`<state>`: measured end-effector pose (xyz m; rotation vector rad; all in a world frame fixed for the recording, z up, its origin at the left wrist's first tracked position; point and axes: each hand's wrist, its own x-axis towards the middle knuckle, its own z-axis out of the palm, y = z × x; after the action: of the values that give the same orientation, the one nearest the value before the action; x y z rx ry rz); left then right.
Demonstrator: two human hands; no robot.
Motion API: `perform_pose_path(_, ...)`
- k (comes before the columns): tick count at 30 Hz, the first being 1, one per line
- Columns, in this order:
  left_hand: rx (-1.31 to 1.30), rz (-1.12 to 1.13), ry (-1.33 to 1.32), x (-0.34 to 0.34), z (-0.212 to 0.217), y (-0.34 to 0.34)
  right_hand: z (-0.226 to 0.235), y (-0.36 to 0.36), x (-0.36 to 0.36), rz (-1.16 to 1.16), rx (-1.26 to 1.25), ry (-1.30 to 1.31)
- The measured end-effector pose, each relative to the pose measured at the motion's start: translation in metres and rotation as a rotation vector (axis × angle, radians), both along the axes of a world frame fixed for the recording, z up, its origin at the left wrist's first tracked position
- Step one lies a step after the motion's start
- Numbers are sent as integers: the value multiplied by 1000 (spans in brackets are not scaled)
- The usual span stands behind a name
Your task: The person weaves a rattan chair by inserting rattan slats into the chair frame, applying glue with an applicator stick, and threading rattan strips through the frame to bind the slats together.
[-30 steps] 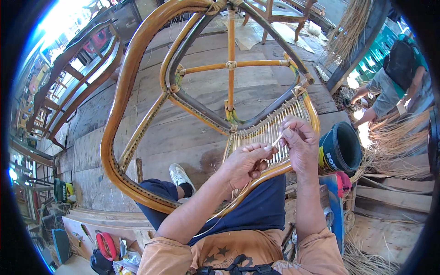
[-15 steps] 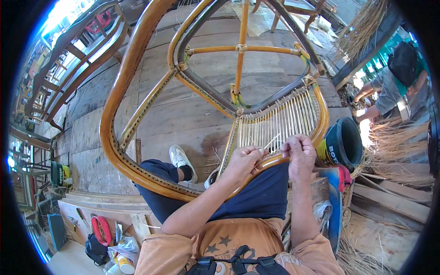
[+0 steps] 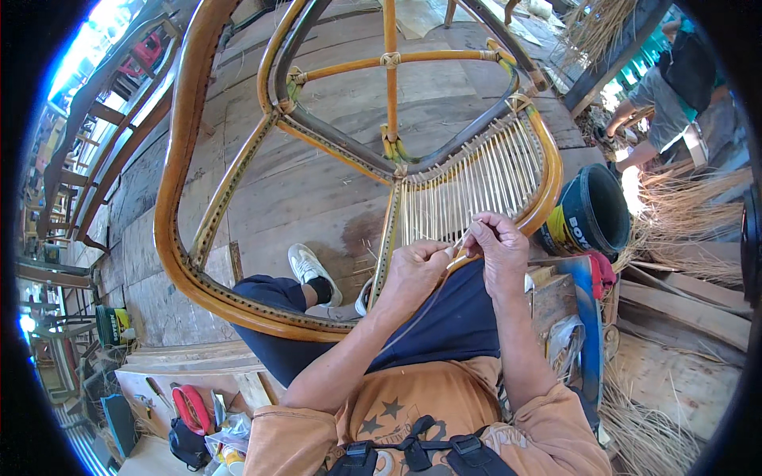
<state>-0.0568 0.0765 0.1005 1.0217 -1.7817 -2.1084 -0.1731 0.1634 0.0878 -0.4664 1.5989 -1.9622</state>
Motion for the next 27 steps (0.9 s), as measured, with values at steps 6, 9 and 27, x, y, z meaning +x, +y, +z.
perform_pose_path(6, 11, 68, 57, -11, -12, 12, -11, 2, 15, -62, 163, 243)
perform_pose_path(9, -27, 37, 32, -8, -19, 16, -22, 4, 21, -105, 177, 371)
perform_pose_path(27, 87, 35, 21, 34, -74, 21, -57, 27, 43, 100, 128, -350)
